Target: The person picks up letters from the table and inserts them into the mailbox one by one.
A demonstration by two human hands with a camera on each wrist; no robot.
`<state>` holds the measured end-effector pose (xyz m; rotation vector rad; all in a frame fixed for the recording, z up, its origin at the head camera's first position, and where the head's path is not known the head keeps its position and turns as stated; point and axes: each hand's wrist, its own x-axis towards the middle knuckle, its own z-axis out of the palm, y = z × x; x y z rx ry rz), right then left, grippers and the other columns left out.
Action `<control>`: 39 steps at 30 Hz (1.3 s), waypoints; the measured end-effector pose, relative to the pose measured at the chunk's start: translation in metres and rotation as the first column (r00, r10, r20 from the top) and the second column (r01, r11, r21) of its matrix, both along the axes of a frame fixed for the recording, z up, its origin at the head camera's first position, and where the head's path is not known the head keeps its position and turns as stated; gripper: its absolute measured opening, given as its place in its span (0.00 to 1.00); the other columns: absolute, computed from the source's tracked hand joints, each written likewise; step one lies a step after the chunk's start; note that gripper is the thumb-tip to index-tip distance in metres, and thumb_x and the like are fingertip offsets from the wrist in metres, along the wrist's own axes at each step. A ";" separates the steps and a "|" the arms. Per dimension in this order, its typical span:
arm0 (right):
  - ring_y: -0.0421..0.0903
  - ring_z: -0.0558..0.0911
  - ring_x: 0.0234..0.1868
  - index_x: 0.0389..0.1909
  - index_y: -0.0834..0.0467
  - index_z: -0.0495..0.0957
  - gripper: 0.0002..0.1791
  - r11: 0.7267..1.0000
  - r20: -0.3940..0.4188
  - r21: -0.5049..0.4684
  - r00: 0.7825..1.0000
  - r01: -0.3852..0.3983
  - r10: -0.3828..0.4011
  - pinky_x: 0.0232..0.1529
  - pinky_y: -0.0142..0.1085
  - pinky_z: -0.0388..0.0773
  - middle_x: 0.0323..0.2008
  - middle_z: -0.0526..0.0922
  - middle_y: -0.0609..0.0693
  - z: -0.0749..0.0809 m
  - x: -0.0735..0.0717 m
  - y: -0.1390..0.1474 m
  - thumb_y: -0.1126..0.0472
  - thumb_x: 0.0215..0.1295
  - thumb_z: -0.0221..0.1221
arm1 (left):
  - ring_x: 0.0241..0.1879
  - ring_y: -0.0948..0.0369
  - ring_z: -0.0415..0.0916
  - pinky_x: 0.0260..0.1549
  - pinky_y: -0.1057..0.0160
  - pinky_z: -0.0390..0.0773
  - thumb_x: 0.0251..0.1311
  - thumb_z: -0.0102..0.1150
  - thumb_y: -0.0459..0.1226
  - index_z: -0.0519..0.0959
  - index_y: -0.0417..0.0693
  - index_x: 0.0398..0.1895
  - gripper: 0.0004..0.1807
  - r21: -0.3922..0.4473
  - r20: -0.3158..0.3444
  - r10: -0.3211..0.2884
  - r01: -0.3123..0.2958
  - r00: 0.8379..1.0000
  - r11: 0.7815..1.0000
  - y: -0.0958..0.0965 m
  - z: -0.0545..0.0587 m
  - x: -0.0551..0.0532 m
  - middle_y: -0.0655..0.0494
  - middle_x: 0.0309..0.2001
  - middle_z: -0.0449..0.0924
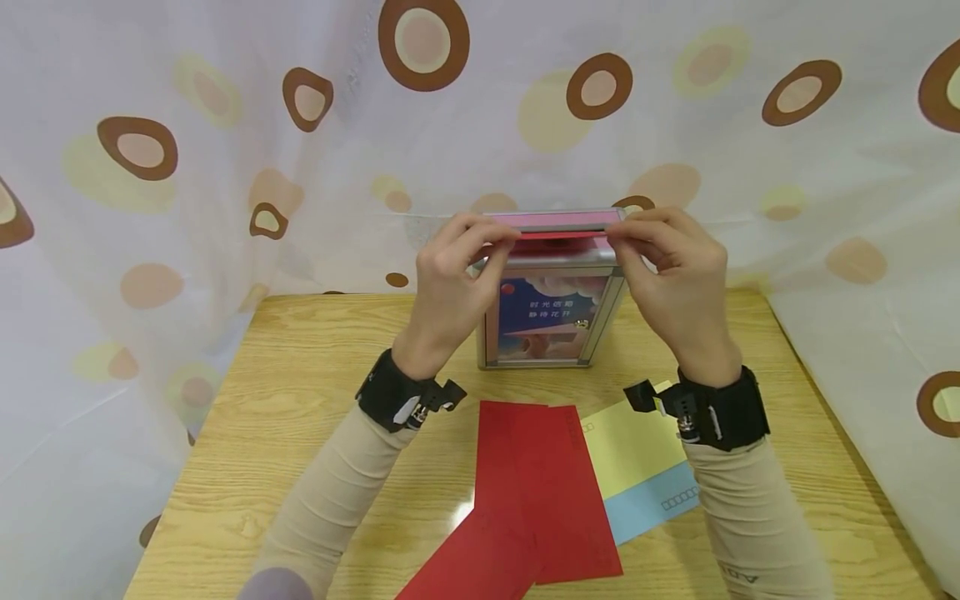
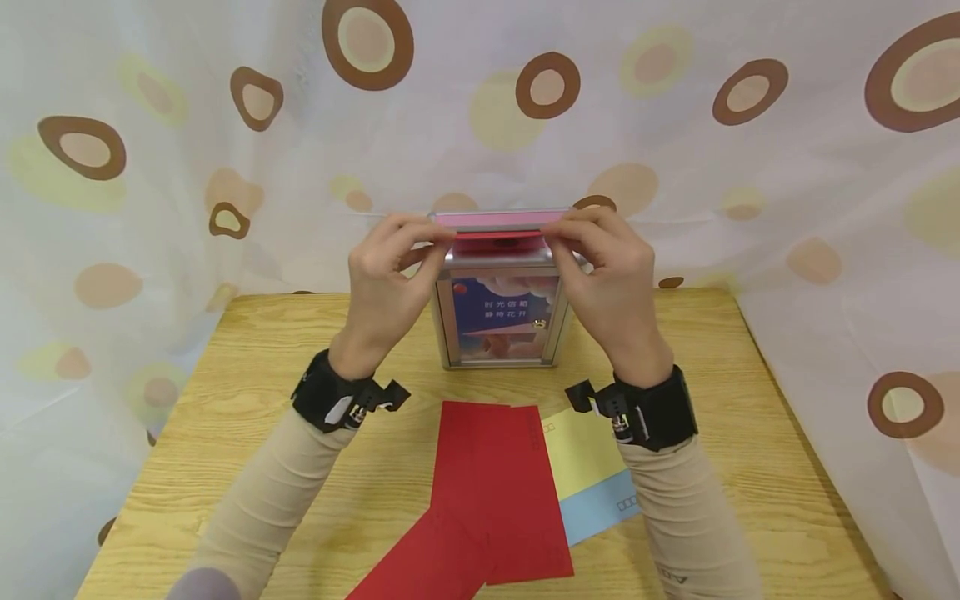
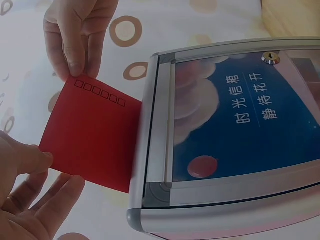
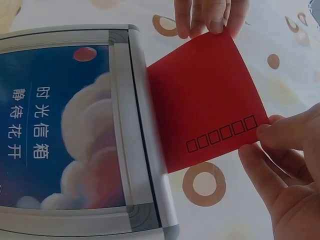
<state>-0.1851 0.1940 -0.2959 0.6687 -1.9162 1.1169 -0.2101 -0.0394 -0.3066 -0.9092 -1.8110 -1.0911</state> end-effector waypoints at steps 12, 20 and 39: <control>0.50 0.82 0.40 0.36 0.67 0.85 0.07 1.000 0.031 -0.018 1.000 0.004 -0.003 0.48 0.31 0.81 0.36 0.82 0.56 -0.009 -0.010 -0.003 0.76 0.58 0.61 | 0.38 0.60 0.79 0.39 0.68 0.83 0.62 0.59 0.28 0.84 0.39 0.41 0.07 -0.017 0.068 0.025 -0.023 0.997 1.000 -0.002 -0.009 -0.004 0.46 0.39 0.81; 0.46 0.82 0.39 0.38 0.66 0.86 0.07 0.997 0.020 0.044 0.997 0.071 -0.072 0.45 0.26 0.80 0.37 0.83 0.59 -0.015 -0.017 -0.001 0.71 0.62 0.62 | 0.37 0.58 0.78 0.36 0.64 0.83 0.61 0.59 0.27 0.83 0.37 0.43 0.09 -0.039 0.087 0.046 -0.043 0.995 0.998 -0.001 -0.013 -0.006 0.44 0.41 0.81; 0.50 0.83 0.42 0.41 0.68 0.84 0.09 0.992 0.137 0.022 0.983 0.123 -0.125 0.48 0.32 0.81 0.40 0.85 0.61 -0.007 -0.015 -0.011 0.76 0.59 0.61 | 0.54 0.55 0.76 0.58 0.58 0.75 0.63 0.57 0.30 0.79 0.36 0.52 0.15 -0.131 0.170 0.121 -0.099 0.978 0.986 -0.001 -0.015 -0.007 0.44 0.50 0.83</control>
